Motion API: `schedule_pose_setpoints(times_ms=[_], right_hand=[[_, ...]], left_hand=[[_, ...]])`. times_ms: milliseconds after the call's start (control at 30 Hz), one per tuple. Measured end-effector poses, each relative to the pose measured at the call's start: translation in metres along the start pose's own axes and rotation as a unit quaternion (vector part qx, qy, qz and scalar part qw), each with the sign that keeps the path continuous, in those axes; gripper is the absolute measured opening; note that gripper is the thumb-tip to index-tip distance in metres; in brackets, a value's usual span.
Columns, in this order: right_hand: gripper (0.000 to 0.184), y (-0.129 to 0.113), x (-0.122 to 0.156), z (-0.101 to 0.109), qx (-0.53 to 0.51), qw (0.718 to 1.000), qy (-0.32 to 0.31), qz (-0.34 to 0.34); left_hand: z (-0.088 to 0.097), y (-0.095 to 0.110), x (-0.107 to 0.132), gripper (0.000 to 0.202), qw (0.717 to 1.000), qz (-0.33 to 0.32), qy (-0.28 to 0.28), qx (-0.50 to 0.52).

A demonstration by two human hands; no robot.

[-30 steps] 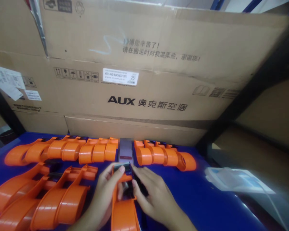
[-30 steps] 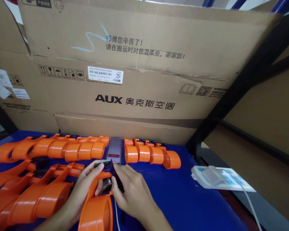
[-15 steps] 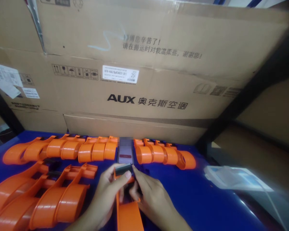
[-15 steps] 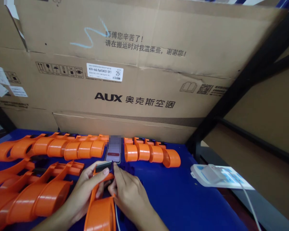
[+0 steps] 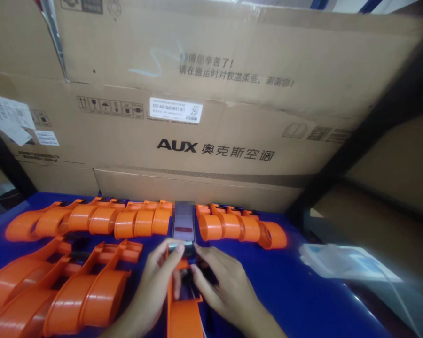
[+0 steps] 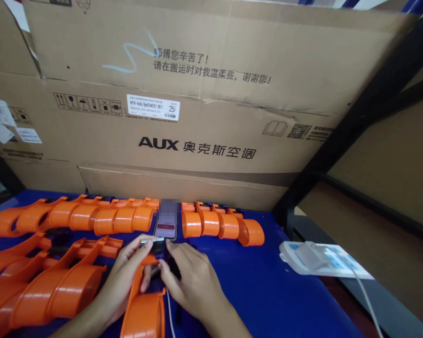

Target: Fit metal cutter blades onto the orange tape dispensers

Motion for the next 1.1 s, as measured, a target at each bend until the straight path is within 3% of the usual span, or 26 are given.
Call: schedule_pose_setpoints(times_ms=[233, 367, 500, 633, 800, 967, 1100], right_hand=[[0.023, -0.005, -0.002, 0.006, -0.052, 0.998, 0.002, -0.020], [0.020, 0.008, -0.006, 0.027, -0.108, 0.988, 0.049, -0.101], [0.017, 0.030, -0.010, 0.044, -0.011, 0.982, 0.085, -0.167], [0.025, 0.048, -0.011, 0.034, 0.056, 0.977, 0.000, -0.206], [0.023, 0.059, 0.001, 0.010, -0.022, 0.964, -0.099, -0.245], [0.025, 0.062, 0.002, 0.013, 0.000, 0.959, -0.089, -0.269], [0.029, 0.048, -0.008, 0.020, -0.049, 0.966, -0.069, -0.242]], left_hand=[[0.004, -0.003, 0.000, 0.033, 0.999, -0.012, -0.017, -0.034], [0.004, 0.001, 0.001, 0.035, 0.999, -0.011, -0.024, -0.030], [0.005, 0.000, 0.002, 0.034, 0.999, -0.005, -0.012, -0.032], [0.004, -0.003, 0.002, 0.031, 0.999, 0.001, -0.016, -0.041], [0.001, -0.001, 0.002, 0.030, 0.999, -0.003, -0.035, -0.036], [0.003, -0.002, 0.003, 0.031, 0.999, -0.004, -0.030, -0.043], [0.005, -0.006, 0.002, 0.032, 0.999, -0.005, -0.016, -0.048]])
Point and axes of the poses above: each hand's wrist, its own x-axis away from the middle knuckle, its own z-axis out of the back of the hand, y = z × x, the point moved 6 cm from there along -x, towards the middle knuckle, and after that the axes turned 8 degrees about -x, right-handed, at the moved point
